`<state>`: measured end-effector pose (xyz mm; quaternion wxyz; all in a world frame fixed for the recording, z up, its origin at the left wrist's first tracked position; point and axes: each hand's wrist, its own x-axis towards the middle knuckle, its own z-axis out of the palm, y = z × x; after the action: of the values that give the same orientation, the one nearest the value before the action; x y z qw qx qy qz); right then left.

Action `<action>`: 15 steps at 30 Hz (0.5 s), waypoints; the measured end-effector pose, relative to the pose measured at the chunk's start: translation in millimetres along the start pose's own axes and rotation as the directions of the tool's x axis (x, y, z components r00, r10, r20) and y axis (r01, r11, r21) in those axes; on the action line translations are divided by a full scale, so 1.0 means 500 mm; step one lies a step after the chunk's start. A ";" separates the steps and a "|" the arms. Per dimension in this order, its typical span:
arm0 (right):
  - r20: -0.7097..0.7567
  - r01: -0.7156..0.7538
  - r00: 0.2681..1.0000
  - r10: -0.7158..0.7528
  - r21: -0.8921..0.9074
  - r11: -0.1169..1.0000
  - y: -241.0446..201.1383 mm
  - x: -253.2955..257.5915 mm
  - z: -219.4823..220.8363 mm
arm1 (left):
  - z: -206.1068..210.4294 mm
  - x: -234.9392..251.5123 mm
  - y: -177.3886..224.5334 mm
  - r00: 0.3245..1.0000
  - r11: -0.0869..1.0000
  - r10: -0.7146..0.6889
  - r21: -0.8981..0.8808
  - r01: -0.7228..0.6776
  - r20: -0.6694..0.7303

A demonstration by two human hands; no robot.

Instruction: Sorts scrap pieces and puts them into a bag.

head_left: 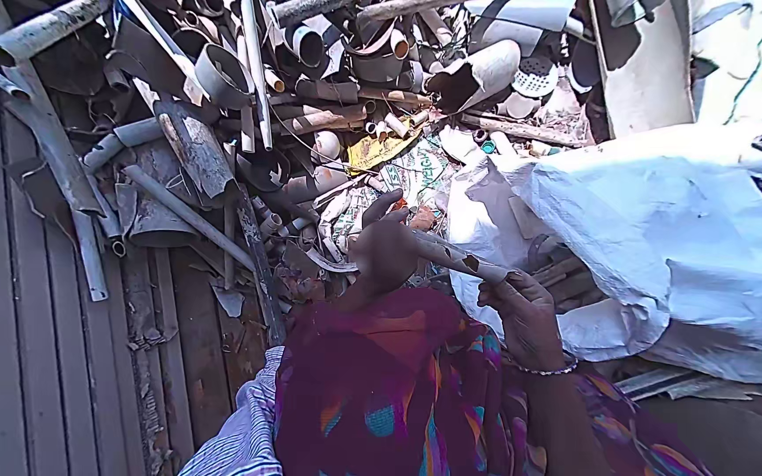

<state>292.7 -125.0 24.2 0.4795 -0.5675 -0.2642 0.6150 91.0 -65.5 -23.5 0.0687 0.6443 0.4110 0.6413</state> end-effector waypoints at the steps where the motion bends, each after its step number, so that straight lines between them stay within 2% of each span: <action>1: 0.001 -0.012 1.000 0.012 0.005 1.000 0.000 -0.001 0.001 | 0.001 -0.002 -0.001 1.000 1.000 -0.007 -0.022 0.007 -0.002; 6: 0.019 -0.005 1.000 0.005 0.027 1.000 0.004 0.000 -0.001 | 0.002 -0.031 -0.032 0.999 0.996 -0.004 -0.091 0.007 0.033; 11: 0.027 -0.006 1.000 0.005 0.050 0.999 0.006 0.002 -0.005 | 0.002 -0.029 -0.026 0.998 0.994 0.023 -0.111 -0.016 0.061; 15: -0.001 -0.051 0.999 0.051 0.077 0.996 0.004 0.004 -0.003 | 0.010 -0.026 -0.019 0.994 0.975 0.006 -0.222 0.017 0.105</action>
<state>293.8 -124.2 21.1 0.4856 -0.5561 -0.2249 0.6359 93.3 -65.2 -40.3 0.1638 0.6642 0.3342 0.6484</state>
